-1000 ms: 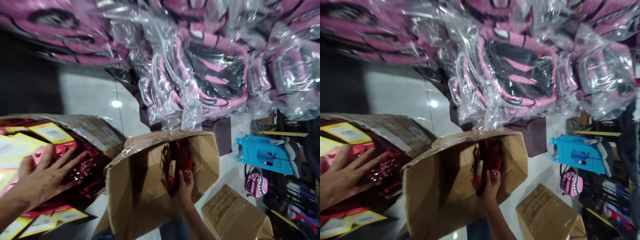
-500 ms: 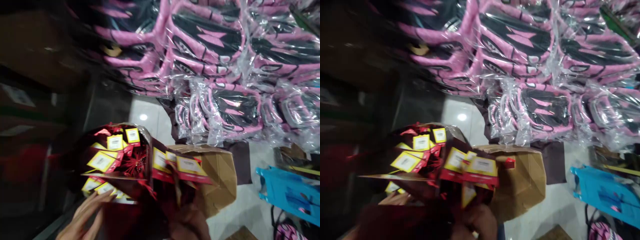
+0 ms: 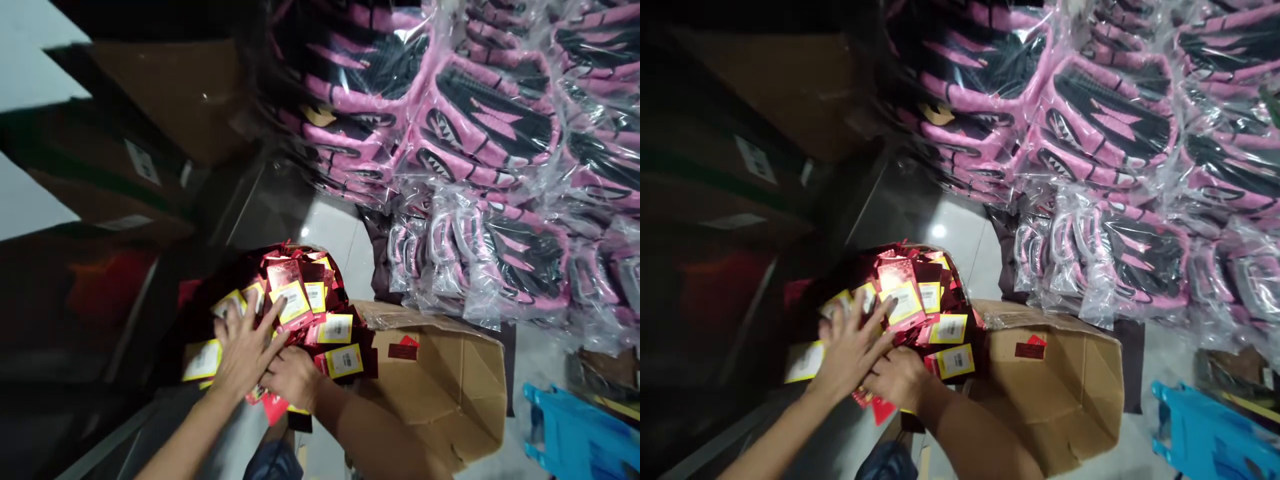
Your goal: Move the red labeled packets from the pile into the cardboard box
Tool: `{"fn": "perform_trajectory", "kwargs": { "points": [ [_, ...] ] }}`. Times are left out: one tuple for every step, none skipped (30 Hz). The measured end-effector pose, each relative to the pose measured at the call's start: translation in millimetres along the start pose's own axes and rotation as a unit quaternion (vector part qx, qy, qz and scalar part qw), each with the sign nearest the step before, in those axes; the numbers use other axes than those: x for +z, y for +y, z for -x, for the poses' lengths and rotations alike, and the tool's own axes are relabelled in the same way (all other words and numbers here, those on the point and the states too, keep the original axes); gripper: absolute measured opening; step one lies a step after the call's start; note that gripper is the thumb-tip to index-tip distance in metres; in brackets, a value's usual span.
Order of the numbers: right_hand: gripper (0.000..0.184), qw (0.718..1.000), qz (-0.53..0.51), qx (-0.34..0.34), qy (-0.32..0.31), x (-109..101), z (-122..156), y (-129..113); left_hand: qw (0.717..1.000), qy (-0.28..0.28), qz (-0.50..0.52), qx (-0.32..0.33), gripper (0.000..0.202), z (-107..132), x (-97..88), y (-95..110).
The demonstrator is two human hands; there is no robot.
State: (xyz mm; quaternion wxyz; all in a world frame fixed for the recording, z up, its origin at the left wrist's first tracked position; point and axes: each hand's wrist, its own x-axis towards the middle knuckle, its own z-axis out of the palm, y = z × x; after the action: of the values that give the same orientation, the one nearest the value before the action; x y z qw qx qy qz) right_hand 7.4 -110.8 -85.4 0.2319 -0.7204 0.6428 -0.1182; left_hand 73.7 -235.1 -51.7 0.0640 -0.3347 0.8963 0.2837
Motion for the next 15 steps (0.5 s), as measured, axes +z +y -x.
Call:
{"fn": "perform_trajectory", "kwargs": {
  "points": [
    [0.016,1.000,-0.005,0.014,-0.004,8,3,-1,0.999,-0.035,-0.001,0.004,0.059,-9,11.6,-4],
    [0.019,0.999,-0.008,0.032,-0.010,12,4,0,0.998,-0.068,-0.003,0.006,0.059,-17,21.1,-8],
    [0.022,0.999,-0.009,0.046,-0.017,13,2,3,0.995,-0.097,-0.006,0.007,0.060,-24,28.2,-11],
    [0.025,0.998,-0.014,0.055,-0.023,12,-3,8,0.993,-0.120,-0.009,0.008,0.061,-32,32.9,-15],
    [0.026,0.997,-0.026,0.061,-0.029,11,-9,16,0.991,-0.133,-0.012,0.008,0.062,-41,35.6,-18],
    [0.024,0.996,-0.048,0.069,-0.031,10,-18,25,0.991,-0.134,-0.014,0.008,0.062,-51,36.5,-20],
    [0.020,0.993,-0.077,0.083,-0.029,9,-28,34,0.991,-0.129,-0.014,0.012,0.062,-61,36.5,-22],
    [0.017,0.988,-0.107,0.105,-0.022,11,-37,44,0.993,-0.119,-0.011,0.021,0.061,-71,36.2,-23],
    [0.016,0.982,-0.131,0.133,-0.014,14,-46,54,0.994,-0.106,-0.009,0.033,0.059,-81,36.6,-25],
    [0.017,0.976,-0.148,0.162,-0.010,20,-53,61,0.994,-0.096,-0.007,0.047,0.057,-89,38.4,-27],
    [0.019,0.970,-0.157,0.186,-0.012,27,-59,67,0.994,-0.090,-0.008,0.063,0.055,-95,42.0,-29],
    [0.020,0.966,-0.158,0.202,-0.021,34,-63,70,0.993,-0.089,-0.013,0.079,0.054,-98,47.5,-32],
    [0.019,0.965,-0.157,0.207,-0.041,42,-66,70,0.992,-0.090,-0.021,0.090,0.054,-99,54.7,-36],
    [0.018,0.964,-0.156,0.207,-0.067,48,-69,68,0.991,-0.094,-0.032,0.094,0.053,-98,62.9,-42],
    [0.016,0.962,-0.155,0.203,-0.095,52,-71,64,0.989,-0.109,-0.039,0.094,0.051,-96,71.3,-49]
  ]
}}
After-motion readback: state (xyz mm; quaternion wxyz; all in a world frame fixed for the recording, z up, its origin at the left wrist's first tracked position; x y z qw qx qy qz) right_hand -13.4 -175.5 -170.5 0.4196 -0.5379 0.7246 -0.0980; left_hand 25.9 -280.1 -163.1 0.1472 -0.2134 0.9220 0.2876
